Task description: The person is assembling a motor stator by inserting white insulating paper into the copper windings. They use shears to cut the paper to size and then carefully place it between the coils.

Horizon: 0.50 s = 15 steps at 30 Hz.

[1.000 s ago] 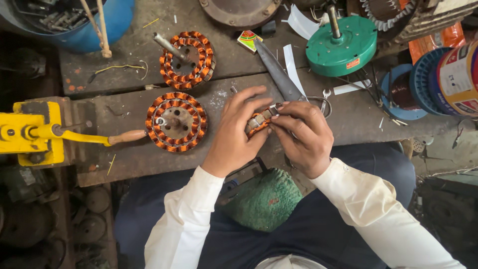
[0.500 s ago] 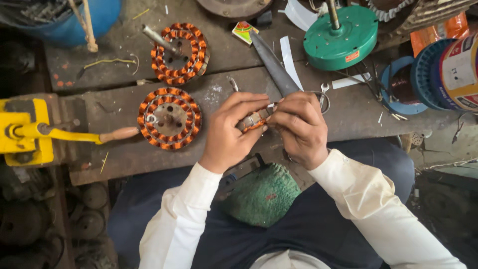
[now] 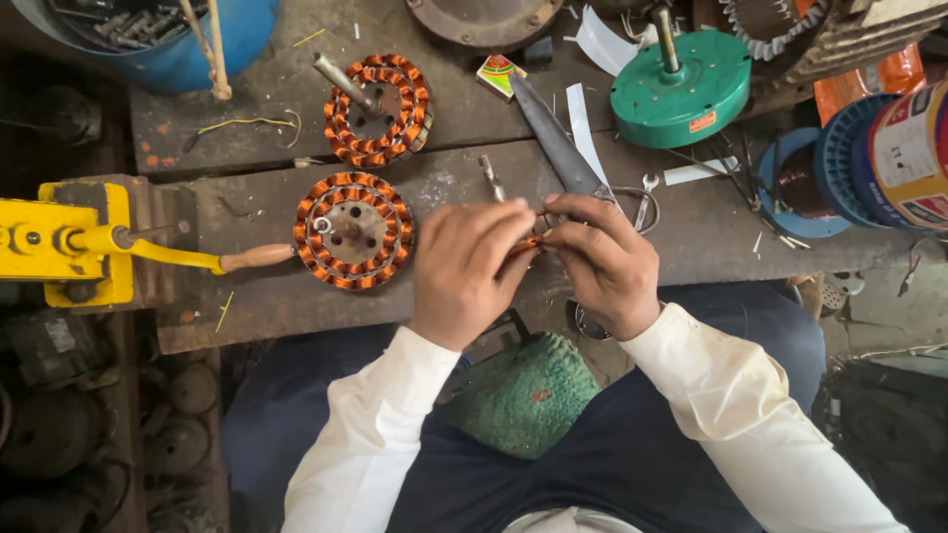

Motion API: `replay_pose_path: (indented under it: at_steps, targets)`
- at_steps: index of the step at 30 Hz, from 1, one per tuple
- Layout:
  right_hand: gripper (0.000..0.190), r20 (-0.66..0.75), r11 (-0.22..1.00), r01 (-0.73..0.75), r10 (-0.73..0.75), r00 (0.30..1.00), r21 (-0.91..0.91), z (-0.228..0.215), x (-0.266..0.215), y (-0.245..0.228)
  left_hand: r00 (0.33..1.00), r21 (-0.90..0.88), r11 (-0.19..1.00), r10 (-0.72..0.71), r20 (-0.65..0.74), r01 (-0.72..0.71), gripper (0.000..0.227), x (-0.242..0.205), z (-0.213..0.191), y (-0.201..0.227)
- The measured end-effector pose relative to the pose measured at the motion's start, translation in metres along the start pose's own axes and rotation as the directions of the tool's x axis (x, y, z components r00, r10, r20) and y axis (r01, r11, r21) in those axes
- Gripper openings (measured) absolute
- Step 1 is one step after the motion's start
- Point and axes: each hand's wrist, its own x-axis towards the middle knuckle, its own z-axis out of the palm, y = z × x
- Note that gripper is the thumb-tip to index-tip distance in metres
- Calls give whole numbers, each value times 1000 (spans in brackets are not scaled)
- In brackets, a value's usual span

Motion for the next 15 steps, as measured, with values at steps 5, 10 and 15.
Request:
replay_pose_path:
  at_steps: [5, 10, 15]
  targets:
    - [26, -39, 998, 46, -48, 998, -41, 4, 3, -8, 990, 0, 1000, 0, -144, 0, 40, -13, 15, 0]
    - [25, -38, 995, 62, -65, 997, -73, 3, 6, -14, 985, -54, 997, -57, -162, 48, 35, -14, 16, 0]
    - [25, -47, 997, 37, -40, 998, -68, 6, 7, -18, 980, -121, 987, -126, -157, 108, 29, -9, 13, 4]
